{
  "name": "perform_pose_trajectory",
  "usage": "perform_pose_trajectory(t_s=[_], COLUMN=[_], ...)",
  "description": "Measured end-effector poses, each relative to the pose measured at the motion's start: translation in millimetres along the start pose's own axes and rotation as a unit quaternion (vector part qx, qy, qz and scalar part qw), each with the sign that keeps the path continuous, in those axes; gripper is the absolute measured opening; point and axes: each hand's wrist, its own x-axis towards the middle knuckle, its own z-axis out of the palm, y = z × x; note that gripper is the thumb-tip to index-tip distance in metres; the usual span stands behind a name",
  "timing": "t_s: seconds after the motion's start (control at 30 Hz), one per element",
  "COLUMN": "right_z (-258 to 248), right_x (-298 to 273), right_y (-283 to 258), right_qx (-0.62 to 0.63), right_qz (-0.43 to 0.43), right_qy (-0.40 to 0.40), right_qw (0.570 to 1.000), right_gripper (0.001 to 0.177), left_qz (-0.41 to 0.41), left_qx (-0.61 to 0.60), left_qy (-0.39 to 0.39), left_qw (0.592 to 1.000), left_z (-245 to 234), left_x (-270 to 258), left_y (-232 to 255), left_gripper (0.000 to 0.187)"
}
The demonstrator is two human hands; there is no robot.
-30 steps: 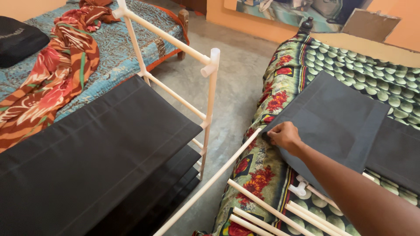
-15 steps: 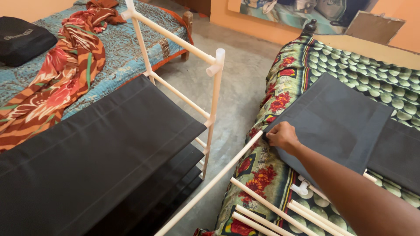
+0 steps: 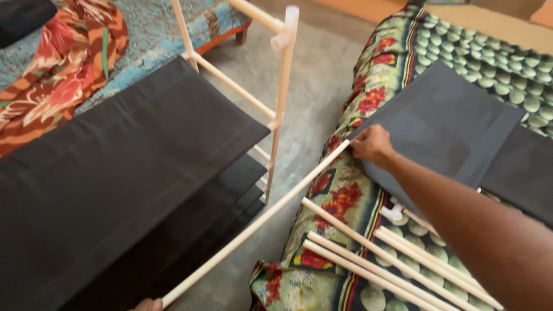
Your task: The person assembles a small wooden frame by inserting white plastic connectors and wooden dowels into a black fabric sling. They repeatedly pick up dowels and connectors, align them, and press them into place to build the frame structure.
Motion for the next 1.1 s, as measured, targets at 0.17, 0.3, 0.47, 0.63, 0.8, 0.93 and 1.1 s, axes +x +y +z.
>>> perform_pose_trajectory(t_s=[0.17,0.3,0.47,0.63,0.8,0.93,1.1], right_z=[0,-3,-7,-3,3,-1,-9], right_x=[-3,-9,-21,-34,-39,-40,-41], right_y=[-1,-11,-23,-30,-37,-37,-41], right_qx=[0.008,-0.097,-0.186,-0.268,-0.296,-0.302,-0.265], right_qz=[-0.003,-0.037,-0.177,-0.273,-0.297,-0.321,-0.322], right_qy=[-0.023,-0.004,0.019,0.016,0.0,0.006,-0.011], right_qw=[1.0,0.995,0.966,0.924,0.908,0.897,0.909], right_gripper=[0.017,0.015,0.013,0.018,0.017,0.016,0.017], left_qz=[-0.097,-0.06,-0.085,-0.091,-0.047,-0.016,0.017], left_qx=[0.106,0.094,0.075,0.028,0.004,-0.024,-0.08], left_qy=[-0.142,-0.17,-0.18,-0.207,-0.208,-0.196,-0.188], left_qw=[0.979,0.979,0.977,0.974,0.977,0.98,0.979], left_z=[-86,-135,-158,-160,-158,-158,-144], left_x=[-11,-12,-19,-22,-16,-6,11], left_y=[43,97,128,136,153,175,215], left_gripper=[0.045,0.05,0.059,0.058,0.061,0.061,0.057])
